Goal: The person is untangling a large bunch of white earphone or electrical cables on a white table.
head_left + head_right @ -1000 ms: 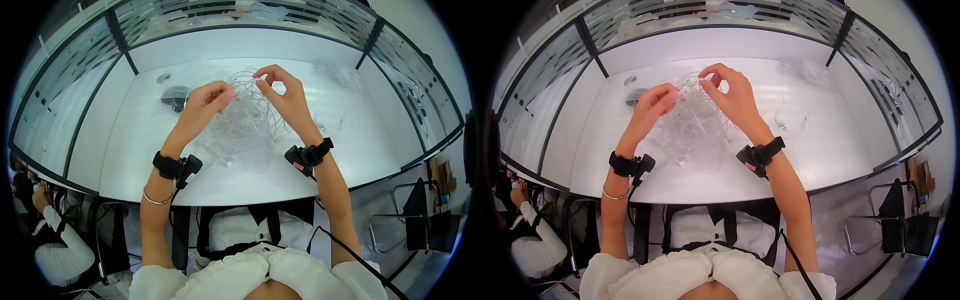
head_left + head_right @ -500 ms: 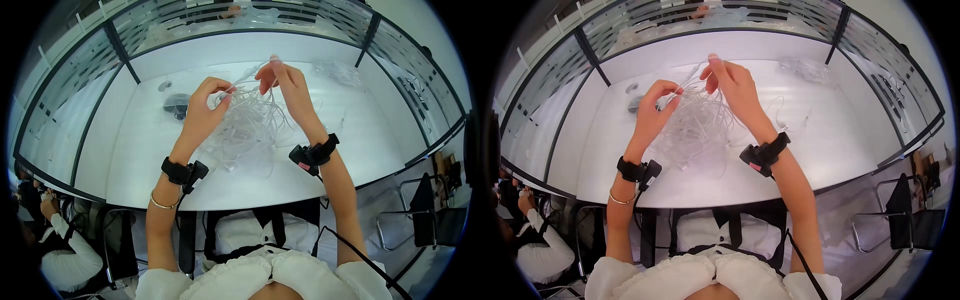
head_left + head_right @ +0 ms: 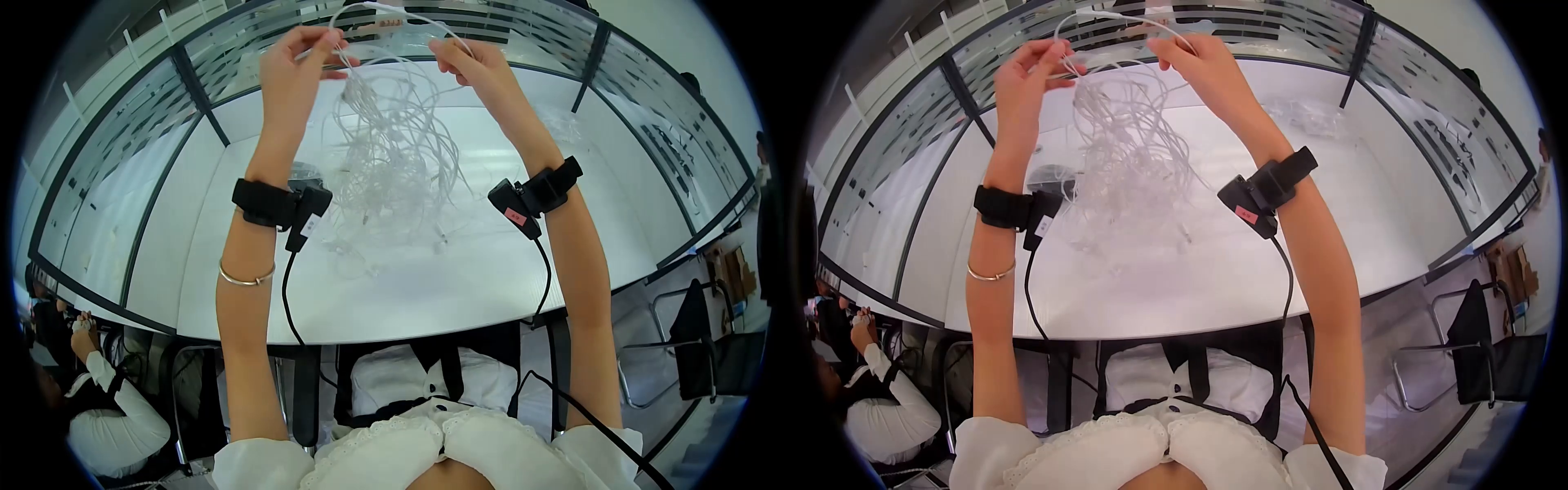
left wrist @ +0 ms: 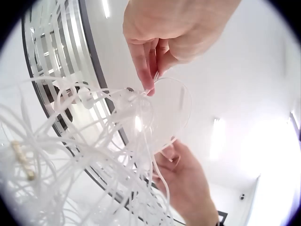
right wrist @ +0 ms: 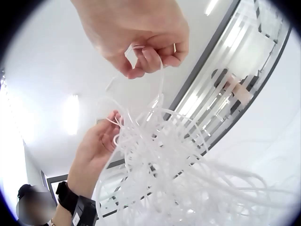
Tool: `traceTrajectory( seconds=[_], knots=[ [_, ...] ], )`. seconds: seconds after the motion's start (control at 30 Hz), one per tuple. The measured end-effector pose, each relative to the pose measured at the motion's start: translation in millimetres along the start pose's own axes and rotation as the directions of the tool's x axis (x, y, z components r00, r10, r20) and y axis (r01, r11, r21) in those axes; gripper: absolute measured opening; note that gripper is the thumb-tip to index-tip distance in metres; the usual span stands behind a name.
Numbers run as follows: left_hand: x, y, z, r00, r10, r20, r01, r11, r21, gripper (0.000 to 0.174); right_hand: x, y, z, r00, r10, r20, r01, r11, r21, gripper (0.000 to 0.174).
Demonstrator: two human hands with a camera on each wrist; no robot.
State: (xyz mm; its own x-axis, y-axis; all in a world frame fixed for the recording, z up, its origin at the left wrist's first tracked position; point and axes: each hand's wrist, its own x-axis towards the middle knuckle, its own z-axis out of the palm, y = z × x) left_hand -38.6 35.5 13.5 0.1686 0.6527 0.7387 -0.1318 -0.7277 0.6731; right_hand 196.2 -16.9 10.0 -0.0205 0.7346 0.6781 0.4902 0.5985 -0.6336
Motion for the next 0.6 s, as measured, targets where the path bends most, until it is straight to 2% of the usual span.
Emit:
traceTrajectory(
  seconds=[0.07,0.13,0.2,0.27,0.3,0.37,0.4,0.43,0.47,0.53,0.6],
  knots=[
    [10,1,-2,0.998,0.04,-0.055,-0.042,0.999,-0.034,0.022,-4,5,-1,0.999,0.041,-0.015,-0.039,0.993,0.109,0.044],
    [22,-1,-7,0.998,0.053,-0.04,-0.052,0.999,0.014,0.022,-7,2,0,0.994,0.084,-0.072,-0.067,0.976,0.208,0.042],
    [28,-3,-9,1.0,0.017,-0.007,-0.016,0.996,0.085,0.022,2,-6,-16,0.998,0.06,0.014,-0.061,0.979,0.195,0.037],
    [15,-10,4,0.997,0.017,0.08,-0.023,0.997,0.077,0.022,15,-12,-28,0.998,0.016,0.065,-0.027,0.986,0.163,0.032],
    [10,-21,6,0.993,0.014,0.115,-0.024,0.997,0.079,0.022,32,-11,-18,0.998,-0.016,-0.064,0.026,0.987,0.159,0.046],
    [-3,-23,14,0.98,-0.045,0.194,0.023,0.993,0.113,0.022,48,-11,-15,0.993,-0.108,0.055,0.099,0.984,0.145,0.052],
    [-11,-23,19,0.967,-0.052,0.248,0.037,0.997,0.067,0.022,52,-12,-15,0.982,-0.152,0.114,0.136,0.98,0.143,0.055],
    [-18,-29,24,0.952,-0.057,0.301,0.053,0.998,0.023,0.022,53,-18,-15,0.974,-0.143,0.178,0.139,0.99,0.034,0.052],
    [-25,-34,29,0.934,-0.058,0.352,0.07,0.997,-0.02,0.022,53,-24,-13,0.973,-0.138,0.183,0.132,0.99,0.043,0.051],
    [-36,-32,42,0.934,-0.088,0.347,0.092,0.996,0.005,0.023,46,-50,0,0.973,-0.125,0.194,0.116,0.992,0.058,0.05],
    [-41,-15,48,0.92,-0.156,0.359,0.138,0.987,0.076,0.025,45,-65,5,0.948,-0.193,0.252,0.2,0.98,-0.002,0.049]
  ],
)
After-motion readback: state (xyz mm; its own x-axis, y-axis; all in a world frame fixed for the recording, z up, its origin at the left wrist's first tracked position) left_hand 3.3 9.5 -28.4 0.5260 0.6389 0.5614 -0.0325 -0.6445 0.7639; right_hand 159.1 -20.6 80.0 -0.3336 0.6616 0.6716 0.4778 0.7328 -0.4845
